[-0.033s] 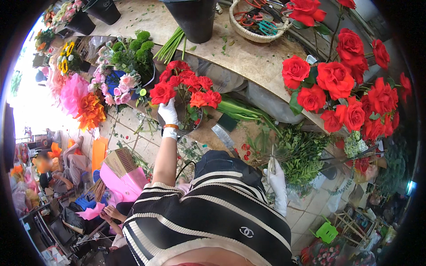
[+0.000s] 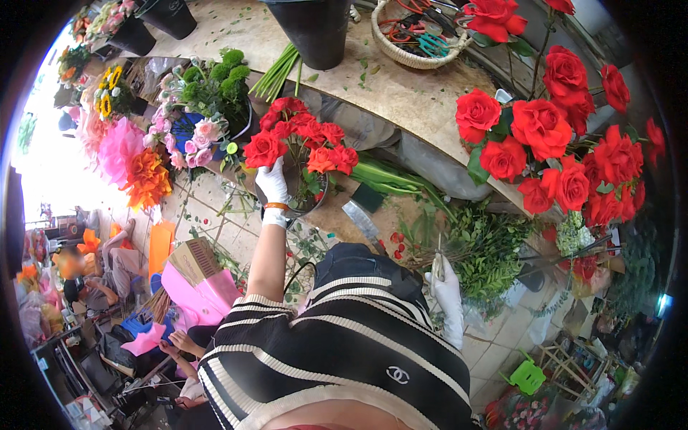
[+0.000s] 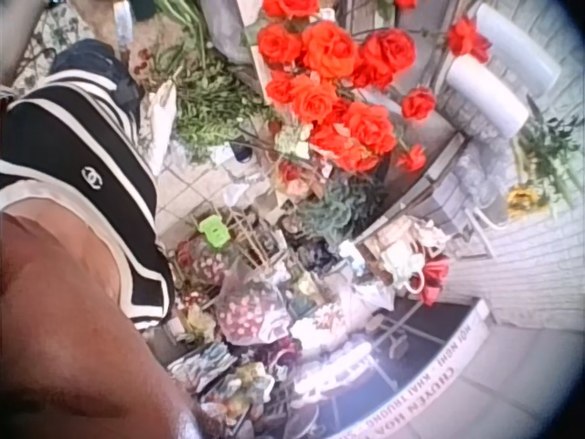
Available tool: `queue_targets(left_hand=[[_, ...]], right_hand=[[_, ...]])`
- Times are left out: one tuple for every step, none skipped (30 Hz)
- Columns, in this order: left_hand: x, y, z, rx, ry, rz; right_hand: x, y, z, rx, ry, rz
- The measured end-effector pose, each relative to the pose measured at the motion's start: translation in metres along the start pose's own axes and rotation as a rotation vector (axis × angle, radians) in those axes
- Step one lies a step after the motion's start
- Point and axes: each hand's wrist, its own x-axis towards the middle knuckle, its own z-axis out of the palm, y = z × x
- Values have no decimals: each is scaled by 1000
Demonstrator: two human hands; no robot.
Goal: The person trims rose stems with shears and places the flowers into a large container on a shelf.
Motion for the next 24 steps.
queue_targets(left_hand=[[-4,11,-2,-62,15,88],[-6,24,-4,-128,28,178],[-7,39,-8,-122,38,224],[-9,51,-12,-36,23,278],[-11,62,-16,48,4,335],[-13,74,-21,130,-17,393],[-16,91,-26,132,-6,511],[-18,114,-31,226,6,566],[-20,105,-34,123,76,432],[-15,104,-33,-415,201,338],[-35,154,-40,-631,74,334],[-56,207,-50,-841,-40,310],[-64,237,-56,-754,15,458],[-70,262,-61,-666,80,607],[-77,284,-63,-590,149,751],[-92,304,-59,-264,320,864],[-107,322,-57,61,542,942],[-126,339,-46,-189,329,944],[-145,358,-36,-444,128,908],[-171,370,-27,-547,-199,783],[-196,383,-19,-616,-482,594],[-219,400,-5,-458,-631,666],[-242,404,7,-427,-823,427],[-261,399,21,-508,-986,249]], right_hand=[[1,2,0,0,-19,-11],[3,3,-1,0,-35,-24],[4,3,-2,1,-48,-37],[4,2,-4,-43,-59,-56],[4,0,-8,-84,-66,-74],[2,-2,-11,-124,-69,-91],[1,-3,-15,-109,-77,-109],[0,-4,-18,-89,-71,-130],[-1,-6,-23,-69,-60,-150],[-1,-8,-27,-91,-52,-187],[-3,-8,-32,-103,-18,-204],[-6,-10,-38,-119,11,-223],[-11,-13,-43,-137,57,-287],[-15,-17,-46,-159,97,-351],[-24,-25,-48,-109,116,-406],[-24,-18,-51,-25,176,-455],[-33,-29,-53,-45,256,-476],[-46,-42,-58,-67,335,-494],[-59,-49,-66,-25,356,-499],[-69,-54,-74,18,371,-510],[-76,-54,-82,55,388,-517],[-79,-50,-90,27,498,-582],[-80,-48,-96,-5,598,-652],[-82,-45,-103,-36,698,-720]])
